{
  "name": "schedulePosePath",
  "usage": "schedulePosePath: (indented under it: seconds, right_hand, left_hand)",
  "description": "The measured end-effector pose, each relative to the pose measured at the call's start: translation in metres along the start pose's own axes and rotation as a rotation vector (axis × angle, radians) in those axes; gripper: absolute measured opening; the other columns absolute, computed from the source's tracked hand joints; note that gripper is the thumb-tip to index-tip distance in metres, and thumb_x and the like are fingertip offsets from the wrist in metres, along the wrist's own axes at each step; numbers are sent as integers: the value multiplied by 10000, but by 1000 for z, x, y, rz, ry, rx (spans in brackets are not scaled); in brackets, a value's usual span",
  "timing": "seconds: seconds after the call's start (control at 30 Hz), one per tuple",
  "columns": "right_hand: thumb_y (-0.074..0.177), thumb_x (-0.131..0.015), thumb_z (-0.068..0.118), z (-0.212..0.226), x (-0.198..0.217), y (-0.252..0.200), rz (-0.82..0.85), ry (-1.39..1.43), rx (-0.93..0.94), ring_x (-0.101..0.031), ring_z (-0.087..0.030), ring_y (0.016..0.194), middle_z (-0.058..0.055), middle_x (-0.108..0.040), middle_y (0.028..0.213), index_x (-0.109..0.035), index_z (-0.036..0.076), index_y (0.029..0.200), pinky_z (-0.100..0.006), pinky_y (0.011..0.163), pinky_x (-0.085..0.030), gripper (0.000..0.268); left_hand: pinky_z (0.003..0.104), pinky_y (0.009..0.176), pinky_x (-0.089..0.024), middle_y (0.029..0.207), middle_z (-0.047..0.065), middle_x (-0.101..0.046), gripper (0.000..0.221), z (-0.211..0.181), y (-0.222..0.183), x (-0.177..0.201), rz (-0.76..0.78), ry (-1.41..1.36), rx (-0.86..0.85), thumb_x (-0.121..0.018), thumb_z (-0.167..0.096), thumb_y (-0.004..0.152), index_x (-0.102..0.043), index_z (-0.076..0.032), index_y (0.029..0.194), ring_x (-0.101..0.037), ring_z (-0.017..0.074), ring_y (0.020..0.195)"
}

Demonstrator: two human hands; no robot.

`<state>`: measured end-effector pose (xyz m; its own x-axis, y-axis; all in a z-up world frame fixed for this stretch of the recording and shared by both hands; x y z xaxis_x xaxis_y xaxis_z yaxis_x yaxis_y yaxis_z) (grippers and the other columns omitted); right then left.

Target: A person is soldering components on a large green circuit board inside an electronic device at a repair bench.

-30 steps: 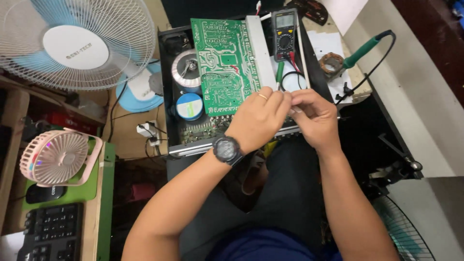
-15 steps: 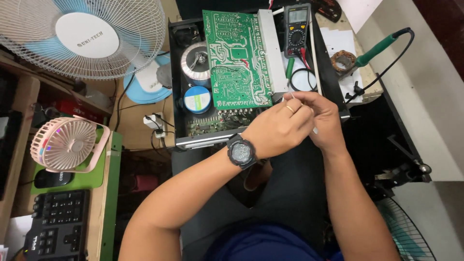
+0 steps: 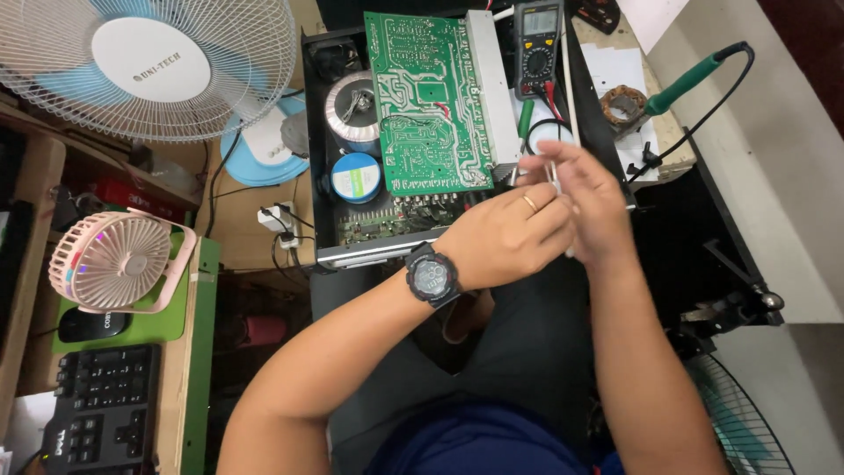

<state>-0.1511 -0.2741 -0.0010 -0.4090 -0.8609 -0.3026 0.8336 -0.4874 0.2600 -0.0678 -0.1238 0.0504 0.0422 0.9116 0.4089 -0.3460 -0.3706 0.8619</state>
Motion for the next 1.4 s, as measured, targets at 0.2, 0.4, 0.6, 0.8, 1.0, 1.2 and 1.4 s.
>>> schedulePosePath:
  seconds: [0.2, 0.4, 0.6, 0.8, 1.0, 1.2, 1.4]
  right_hand:
    - [1161, -641, 185, -28, 45, -1, 178, 304, -52, -882, -357, 1011, -362, -818, 1178, -665, -169, 1329, -452, 921, -711, 393]
    - [1085, -746, 9, -47, 73, 6, 157, 385, -17, -869, -447, 702, -327, -739, 903, -696, -154, 1096, -509, 623, -742, 171]
    - [1226, -697, 166, -42, 102, 16, -125, 232, -7, -856, -296, 775, -192, -755, 894, -710, -14, 1165, -403, 743, -744, 190]
    - [1239, -616, 380, 46, 59, 20, -662, -148, 61, -671, -145, 674, -38, -701, 816, -726, 124, 977, -268, 612, -580, 383]
    - [1171, -628, 85, 53, 64, 17, -746, -396, 237, -797, -142, 984, -103, -816, 1174, -708, 75, 1263, -259, 876, -712, 122]
    - [1205, -636, 14, 49, 61, 11, -673, -690, 377, -675, -449, 1518, -326, -641, 1609, -539, -83, 1604, -480, 1284, -570, 422]
    - [1268, -532, 73, 44, 68, 31, -587, -942, -66, -104, -424, 1854, -258, -73, 1982, 22, 79, 1842, -504, 1505, -138, 798]
  left_hand:
    - [423, 896, -688, 1056, 204, -681, 280, -7, 2, 9, -18, -104, 11, -528, -80, 1210, -760, 12, 1085, -756, 405, 982]
    - [430, 919, -714, 1104, 211, -768, 239, 5, 15, 37, -48, -126, 20, -620, -61, 1186, -816, 29, 1081, -808, 383, 1000]
    - [414, 940, -715, 1140, 195, -826, 220, 19, 18, 64, -46, -149, 28, -676, -80, 1181, -859, 15, 1103, -832, 346, 1018]
    - [457, 859, -685, 1256, 222, -766, 59, 42, 6, 74, 203, -114, -24, -757, 28, 1159, -778, 70, 1195, -763, 348, 1040]
    - [524, 932, -655, 1326, 232, -759, 193, 51, -42, 64, 264, -113, 124, -628, 30, 1201, -755, 60, 1342, -761, 409, 1126]
    - [492, 860, -640, 1349, 218, -764, 151, 46, -61, 61, 301, -55, 141, -697, 32, 1172, -764, 45, 1306, -766, 382, 1108]
    - [497, 845, -647, 1324, 224, -765, 154, 48, -61, 61, 277, -72, 165, -720, 69, 1153, -751, 55, 1303, -763, 390, 1074]
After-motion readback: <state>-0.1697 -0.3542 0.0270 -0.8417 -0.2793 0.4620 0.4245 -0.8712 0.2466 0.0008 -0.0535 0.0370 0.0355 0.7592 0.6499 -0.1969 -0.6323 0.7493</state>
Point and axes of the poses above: each hand's wrist, its own y-axis towards the middle knuckle, its own x-axis out of the back of the hand, z = x × y, the point moved 2 cm from there along y, towards the middle knuckle
